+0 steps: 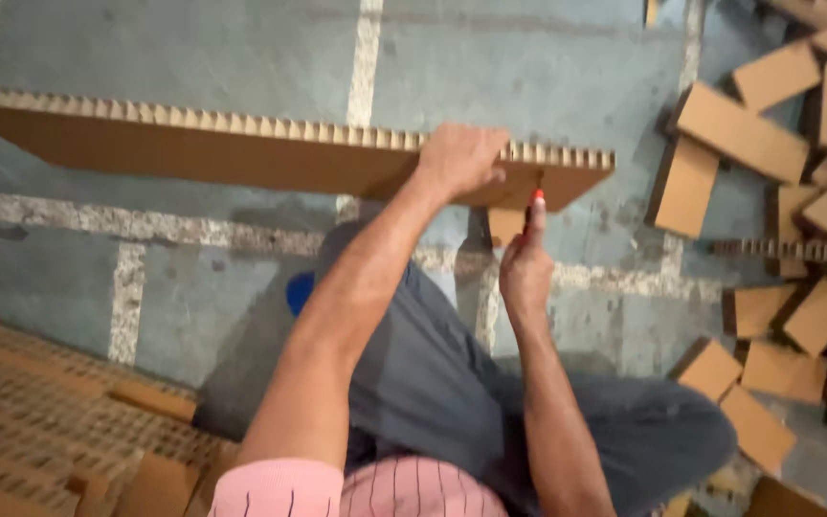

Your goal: The person cuts into honeycomb cardboard panels using a utility knife while sitting on the floor. They score the surface of a long cardboard piece several times and cut smaller rectangular segments from other cardboard sheets.

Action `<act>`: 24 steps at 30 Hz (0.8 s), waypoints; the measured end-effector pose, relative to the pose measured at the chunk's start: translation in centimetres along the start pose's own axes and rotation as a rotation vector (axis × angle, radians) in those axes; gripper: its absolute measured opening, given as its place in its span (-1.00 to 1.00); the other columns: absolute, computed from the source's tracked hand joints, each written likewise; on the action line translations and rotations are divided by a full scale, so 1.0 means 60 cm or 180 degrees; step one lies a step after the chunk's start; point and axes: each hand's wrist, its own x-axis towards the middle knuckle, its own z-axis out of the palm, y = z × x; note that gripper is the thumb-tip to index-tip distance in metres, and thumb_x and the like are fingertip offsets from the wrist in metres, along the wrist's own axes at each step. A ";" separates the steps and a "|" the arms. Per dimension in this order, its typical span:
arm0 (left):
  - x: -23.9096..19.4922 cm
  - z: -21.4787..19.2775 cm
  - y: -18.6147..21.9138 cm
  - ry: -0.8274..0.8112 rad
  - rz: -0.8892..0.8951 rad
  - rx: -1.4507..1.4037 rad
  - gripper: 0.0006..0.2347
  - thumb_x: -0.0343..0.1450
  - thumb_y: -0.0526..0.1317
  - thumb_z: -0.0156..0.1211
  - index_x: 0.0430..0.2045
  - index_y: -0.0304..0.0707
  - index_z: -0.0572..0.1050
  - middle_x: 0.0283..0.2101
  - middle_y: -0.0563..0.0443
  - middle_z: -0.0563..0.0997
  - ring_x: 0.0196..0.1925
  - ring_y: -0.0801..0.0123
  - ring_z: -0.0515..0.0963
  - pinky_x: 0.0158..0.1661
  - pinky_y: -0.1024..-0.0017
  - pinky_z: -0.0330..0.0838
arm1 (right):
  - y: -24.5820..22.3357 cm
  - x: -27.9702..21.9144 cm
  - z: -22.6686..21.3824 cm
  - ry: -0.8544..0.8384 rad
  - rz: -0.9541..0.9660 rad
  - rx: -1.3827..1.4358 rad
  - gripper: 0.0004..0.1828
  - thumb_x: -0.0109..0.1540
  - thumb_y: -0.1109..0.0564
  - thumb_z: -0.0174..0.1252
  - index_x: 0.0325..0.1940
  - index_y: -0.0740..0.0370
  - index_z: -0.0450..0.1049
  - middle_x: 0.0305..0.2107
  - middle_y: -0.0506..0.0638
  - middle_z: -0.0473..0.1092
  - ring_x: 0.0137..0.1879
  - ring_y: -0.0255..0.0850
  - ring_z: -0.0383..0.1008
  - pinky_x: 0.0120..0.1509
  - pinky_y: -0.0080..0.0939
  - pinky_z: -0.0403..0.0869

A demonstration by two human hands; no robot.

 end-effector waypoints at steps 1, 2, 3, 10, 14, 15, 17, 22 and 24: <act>-0.013 0.006 0.009 -0.0049 -0.0047 -0.0041 -0.68 0.26 0.02 0.46 -0.34 -0.14 0.52 -0.35 -0.08 0.67 -0.26 -0.05 0.67 -0.34 0.02 0.51 | 0.015 -0.036 0.006 -0.0329 0.0205 -0.0135 -0.19 0.38 0.22 -0.07 0.65 -0.18 -0.19 -0.44 0.41 0.45 -0.45 0.32 0.45 -0.38 0.25 0.33; 0.012 -0.008 0.002 0.0032 -0.0033 -0.0010 -0.69 0.27 0.01 0.46 -0.33 -0.13 0.52 -0.36 -0.08 0.67 -0.26 -0.06 0.67 -0.34 0.01 0.50 | 0.030 -0.029 0.019 -0.0535 0.0307 -0.0256 -0.20 0.38 0.22 -0.08 0.65 -0.19 -0.19 -0.49 0.43 0.43 -0.47 0.33 0.44 -0.39 0.27 0.31; 0.029 -0.018 0.004 -0.0050 -0.0026 0.0058 -0.67 0.26 0.03 0.46 -0.33 -0.15 0.51 -0.36 -0.09 0.66 -0.27 -0.06 0.67 -0.35 0.03 0.51 | 0.044 -0.026 0.030 -0.0739 0.0413 -0.0377 -0.20 0.38 0.21 -0.09 0.64 -0.20 -0.19 -0.53 0.44 0.41 -0.49 0.34 0.43 -0.40 0.29 0.29; -0.008 0.000 0.008 -0.0035 -0.0014 0.0123 -0.64 0.25 0.04 0.45 -0.30 -0.17 0.50 -0.33 -0.11 0.67 -0.26 -0.05 0.67 -0.34 0.02 0.52 | 0.146 -0.064 0.075 -0.1247 0.0852 0.0161 -0.23 0.31 0.22 -0.09 0.59 -0.19 -0.05 -0.55 0.29 0.46 -0.56 0.13 0.47 -0.49 0.14 0.39; 0.003 0.006 0.007 -0.0167 -0.0034 0.0131 -0.62 0.27 0.03 0.44 -0.24 -0.18 0.47 -0.27 -0.13 0.66 -0.20 -0.07 0.67 -0.30 0.01 0.52 | 0.195 -0.021 0.006 -0.0891 0.1689 0.2327 -0.36 0.43 0.11 -0.15 0.63 -0.16 0.07 -0.57 0.08 0.44 -0.61 -0.15 0.36 -0.55 -0.09 0.38; -0.002 0.005 0.003 -0.0272 0.0066 0.0128 -0.59 0.23 0.00 0.46 -0.21 -0.20 0.46 -0.27 -0.14 0.66 -0.20 -0.09 0.66 -0.29 0.01 0.52 | 0.208 -0.024 -0.022 -0.0059 0.1923 0.2789 -0.30 0.38 0.21 -0.13 0.63 -0.10 0.04 -0.55 0.02 0.36 -0.60 -0.19 0.33 -0.55 -0.13 0.37; -0.013 -0.014 -0.019 -0.0417 0.0202 0.0148 -0.53 0.16 -0.05 0.49 -0.16 -0.23 0.44 -0.27 -0.15 0.65 -0.19 -0.11 0.65 -0.28 0.01 0.52 | 0.228 -0.012 -0.091 0.0985 0.2096 0.3448 -0.27 0.38 0.27 -0.13 0.63 -0.10 -0.06 -0.53 -0.02 0.29 -0.60 -0.23 0.32 -0.56 -0.19 0.36; -0.036 -0.061 -0.066 -0.1002 -0.0523 0.0402 -0.61 0.22 0.06 0.49 -0.22 -0.10 0.56 -0.20 -0.10 0.68 -0.08 0.01 0.66 -0.15 0.04 0.55 | 0.175 -0.057 -0.196 0.0991 0.1911 0.2721 -0.16 0.39 0.27 -0.20 0.66 -0.35 -0.27 -0.45 0.00 0.33 -0.58 -0.27 0.31 -0.54 -0.23 0.40; -0.022 -0.056 -0.055 -0.0792 -0.0408 0.0223 -0.62 0.23 0.06 0.47 -0.21 -0.10 0.56 -0.20 -0.09 0.69 -0.09 -0.02 0.66 -0.17 0.02 0.54 | 0.118 -0.056 -0.184 0.0649 0.1605 0.2297 -0.17 0.40 0.28 -0.17 0.65 -0.34 -0.23 -0.39 0.00 0.37 -0.54 -0.28 0.35 -0.53 -0.22 0.42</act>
